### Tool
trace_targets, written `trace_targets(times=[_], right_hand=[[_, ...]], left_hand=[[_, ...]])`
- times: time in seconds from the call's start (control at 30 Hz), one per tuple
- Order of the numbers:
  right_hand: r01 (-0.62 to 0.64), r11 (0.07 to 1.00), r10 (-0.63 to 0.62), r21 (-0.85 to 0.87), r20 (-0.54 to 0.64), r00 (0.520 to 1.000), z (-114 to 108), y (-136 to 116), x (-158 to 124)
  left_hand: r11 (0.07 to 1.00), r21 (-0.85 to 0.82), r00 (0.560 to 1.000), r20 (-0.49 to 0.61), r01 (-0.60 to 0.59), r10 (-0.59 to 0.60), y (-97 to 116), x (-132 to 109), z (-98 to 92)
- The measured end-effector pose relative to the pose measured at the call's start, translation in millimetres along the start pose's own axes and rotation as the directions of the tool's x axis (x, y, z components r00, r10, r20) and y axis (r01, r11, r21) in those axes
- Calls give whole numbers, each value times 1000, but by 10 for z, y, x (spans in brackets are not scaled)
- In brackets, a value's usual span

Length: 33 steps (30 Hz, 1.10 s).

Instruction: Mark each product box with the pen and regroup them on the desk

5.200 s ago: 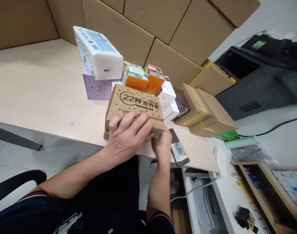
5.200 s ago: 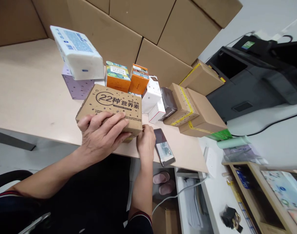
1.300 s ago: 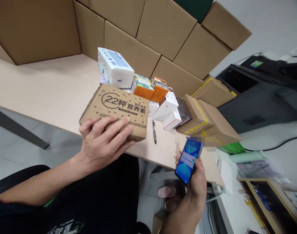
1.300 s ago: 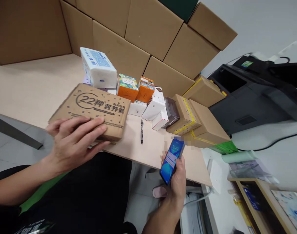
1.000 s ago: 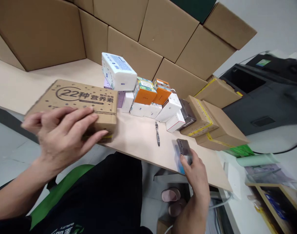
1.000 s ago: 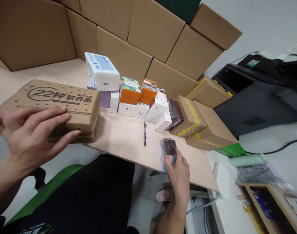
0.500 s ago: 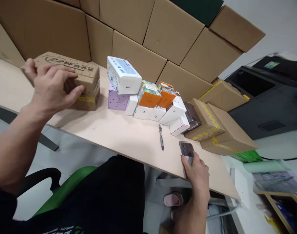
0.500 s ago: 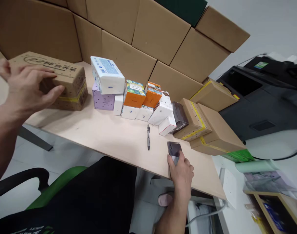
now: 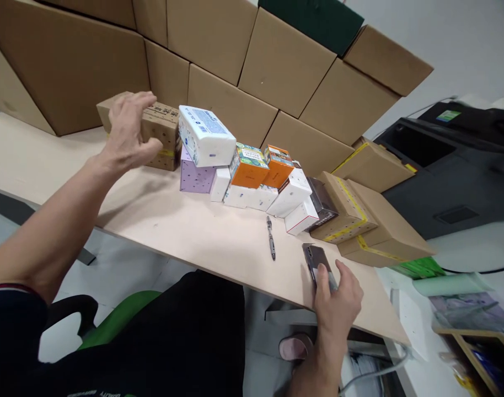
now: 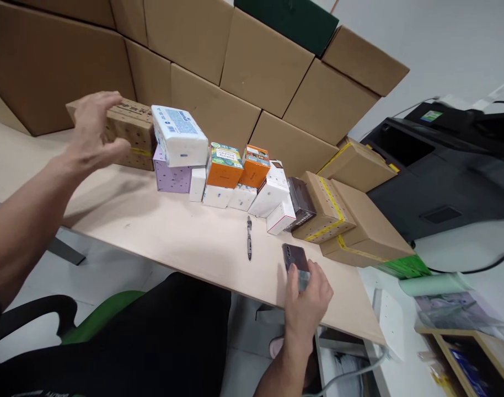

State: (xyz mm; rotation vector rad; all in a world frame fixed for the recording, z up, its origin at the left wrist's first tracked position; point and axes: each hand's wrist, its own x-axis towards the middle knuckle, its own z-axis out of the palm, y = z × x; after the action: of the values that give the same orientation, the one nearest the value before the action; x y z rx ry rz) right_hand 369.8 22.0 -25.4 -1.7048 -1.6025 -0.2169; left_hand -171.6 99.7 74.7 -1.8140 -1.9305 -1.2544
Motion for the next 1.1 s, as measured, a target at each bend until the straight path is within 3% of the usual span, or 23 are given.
trace_targets(times=[0.07, 0.17, 0.27, 0.33, 0.43, 0.5, 0.53, 0.57, 0.63, 0.67, 0.7, 0.73, 0.8, 0.9, 1.0, 1.1], right_hand=[[1, 977, 16, 213, -74, 997, 62, -216, -124], [124, 879, -120, 460, -39, 992, 240, -597, -304], [205, 801, -223, 562, -37, 974, 422, -833, -413], [146, 782, -177, 606, -9, 984, 490, -859, -442], [-12, 762, -57, 647, 84, 995, 512, -786, -452], [-65, 751, -27, 657, 129, 991, 509, -738, -458], [-74, 748, -25, 659, 139, 990, 509, -726, -464], [-77, 747, -25, 660, 144, 989, 513, -723, -473], [-85, 739, -25, 668, 153, 988, 525, -743, -501], [-94, 727, -23, 680, 162, 987, 532, -762, -517], [-108, 710, -22, 696, 175, 984, 535, -786, -531], [-124, 691, -22, 712, 191, 981, 534, -812, -542], [-141, 672, -38, 727, 224, 974, 516, -868, -544], [-109, 732, -72, 673, 235, 969, 458, -942, -502], [-82, 794, -90, 603, 249, 964, 411, -985, -458], [-84, 798, -66, 597, 225, 972, 406, -1005, -443]], left_hand=[[991, 12, 989, 62, -136, 135, 292, -166, 28], [959, 74, 950, 174, -274, 258, 767, -331, 119], [966, 90, 954, 205, -243, 221, 1067, -319, 218], [982, 88, 963, 225, -170, 147, 1093, -238, 279], [986, 117, 971, 220, -119, 91, 933, -166, 339], [977, 127, 979, 134, -170, 153, 811, -271, 328], [960, 134, 970, 41, -245, 241, 782, -387, 303], [920, 166, 925, -78, -355, 371, 785, -544, 267], [794, 296, 750, -272, -531, 602, 906, -945, 185], [744, 323, 671, -324, -585, 667, 1020, -1164, 155], [723, 313, 636, -344, -616, 691, 1160, -1378, 143], [718, 292, 638, -332, -631, 695, 1315, -1575, 157], [746, 210, 713, -219, -632, 666, 1623, -1889, 265], [795, 126, 784, -133, -593, 606, 1949, -2162, 529], [817, 35, 814, -72, -576, 577, 2054, -2259, 669], [822, -201, 840, -5, -532, 543, 1951, -2181, 611]])
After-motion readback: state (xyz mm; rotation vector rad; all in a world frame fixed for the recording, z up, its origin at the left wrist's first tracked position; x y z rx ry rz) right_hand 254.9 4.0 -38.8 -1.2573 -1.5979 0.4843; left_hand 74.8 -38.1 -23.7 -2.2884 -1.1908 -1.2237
